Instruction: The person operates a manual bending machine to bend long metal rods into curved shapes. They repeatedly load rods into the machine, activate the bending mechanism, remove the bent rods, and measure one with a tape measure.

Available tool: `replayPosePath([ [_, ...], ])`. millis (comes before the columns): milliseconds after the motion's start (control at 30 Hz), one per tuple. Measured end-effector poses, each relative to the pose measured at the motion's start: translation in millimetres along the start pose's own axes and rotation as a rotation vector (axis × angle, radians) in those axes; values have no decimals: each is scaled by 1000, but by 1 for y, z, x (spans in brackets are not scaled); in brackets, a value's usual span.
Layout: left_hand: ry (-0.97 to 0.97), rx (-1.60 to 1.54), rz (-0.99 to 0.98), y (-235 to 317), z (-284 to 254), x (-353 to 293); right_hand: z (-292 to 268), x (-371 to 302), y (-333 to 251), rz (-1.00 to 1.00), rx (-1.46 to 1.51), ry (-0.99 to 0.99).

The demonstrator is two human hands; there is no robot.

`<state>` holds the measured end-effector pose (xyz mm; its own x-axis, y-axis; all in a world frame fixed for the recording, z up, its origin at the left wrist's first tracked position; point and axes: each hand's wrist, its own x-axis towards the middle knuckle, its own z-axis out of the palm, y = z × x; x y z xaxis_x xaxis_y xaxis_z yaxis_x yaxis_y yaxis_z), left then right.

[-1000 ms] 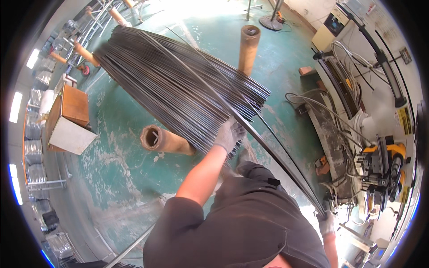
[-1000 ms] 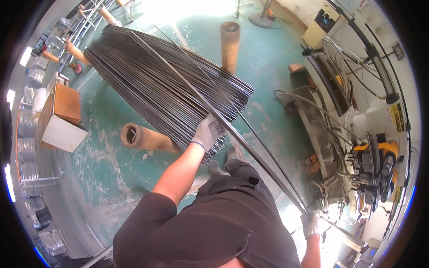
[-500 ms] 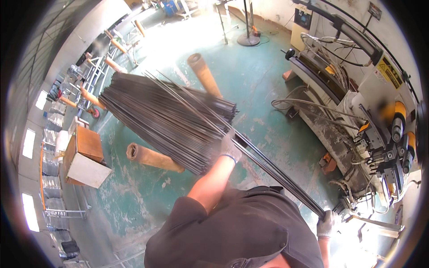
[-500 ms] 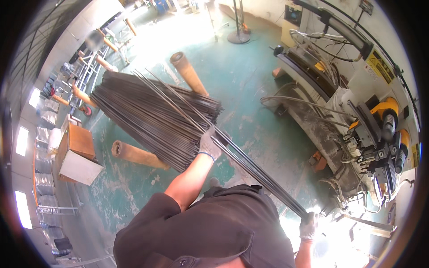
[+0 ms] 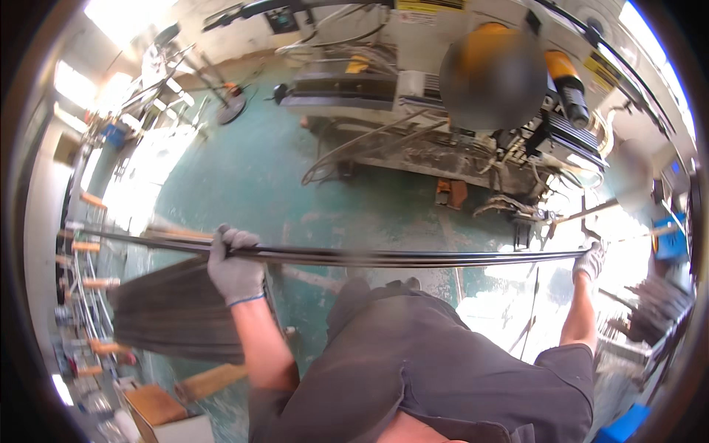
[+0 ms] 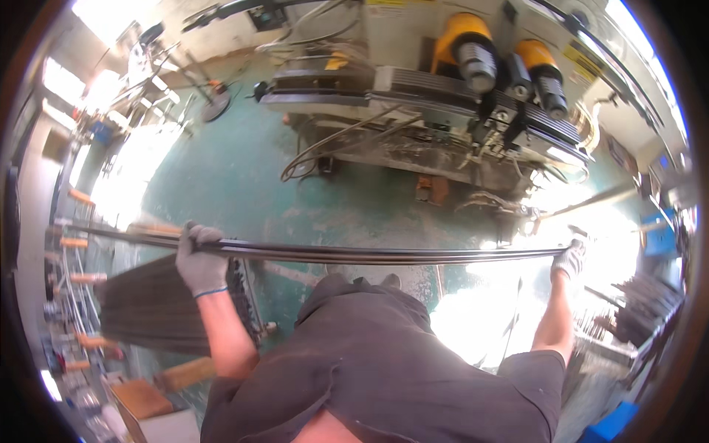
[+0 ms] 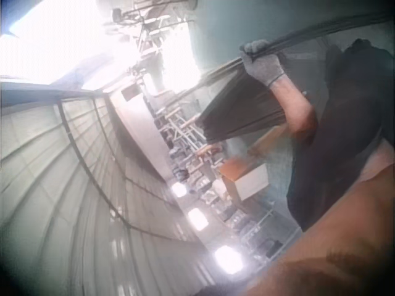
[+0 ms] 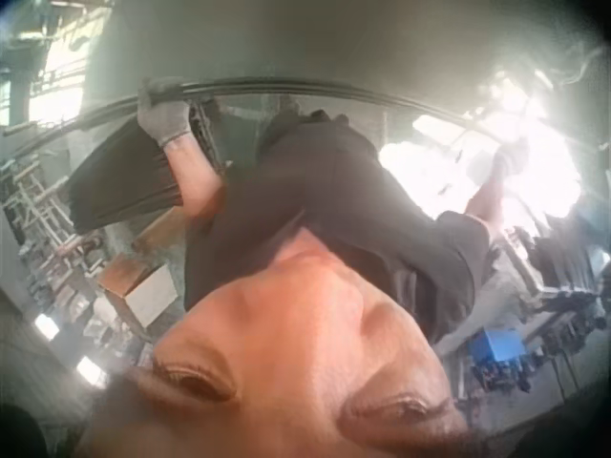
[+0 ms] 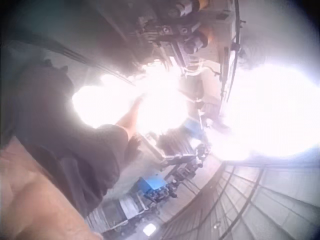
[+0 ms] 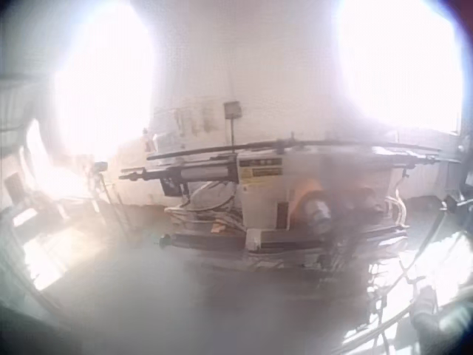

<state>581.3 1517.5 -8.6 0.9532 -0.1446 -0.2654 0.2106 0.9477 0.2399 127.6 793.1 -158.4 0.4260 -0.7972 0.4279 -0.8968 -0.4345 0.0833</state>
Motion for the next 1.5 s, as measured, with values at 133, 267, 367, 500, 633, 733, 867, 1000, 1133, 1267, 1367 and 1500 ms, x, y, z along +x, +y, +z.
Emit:
replayPosePath([
  [133,-271,105,-141,-52,29,39,20,-32,-102,961,1466,-517],
  [267,-247,236,-328,-138,40,77,-56,-74,-311,915,2756,-640],
  [367,-403,326,-446,-157,62,115,-59,-52,-353,1143,2662,-512],
  [500,-643,356,-394,-121,101,178,-62,-19,-348,1074,2598,-353],
  [633,-601,332,-316,-71,132,242,-38,0,-324,876,2504,-175],
  [733,-576,367,-318,-74,129,266,-43,34,-323,988,2481,-72],
  [867,-357,484,-279,-95,100,293,-44,69,-335,747,2208,-44],
  [1000,-162,544,-271,-132,92,310,-51,114,-337,1069,2276,-38],
  [1133,-43,586,-180,-161,90,312,-58,150,-343,979,2392,16],
  [1267,139,677,-117,-194,103,310,-47,180,-354,1048,2273,81],
  [1367,163,662,-161,-217,103,320,-7,208,-345,1040,2278,177],
  [1500,203,678,-192,-247,102,337,2,222,-361,1049,2275,135],
])
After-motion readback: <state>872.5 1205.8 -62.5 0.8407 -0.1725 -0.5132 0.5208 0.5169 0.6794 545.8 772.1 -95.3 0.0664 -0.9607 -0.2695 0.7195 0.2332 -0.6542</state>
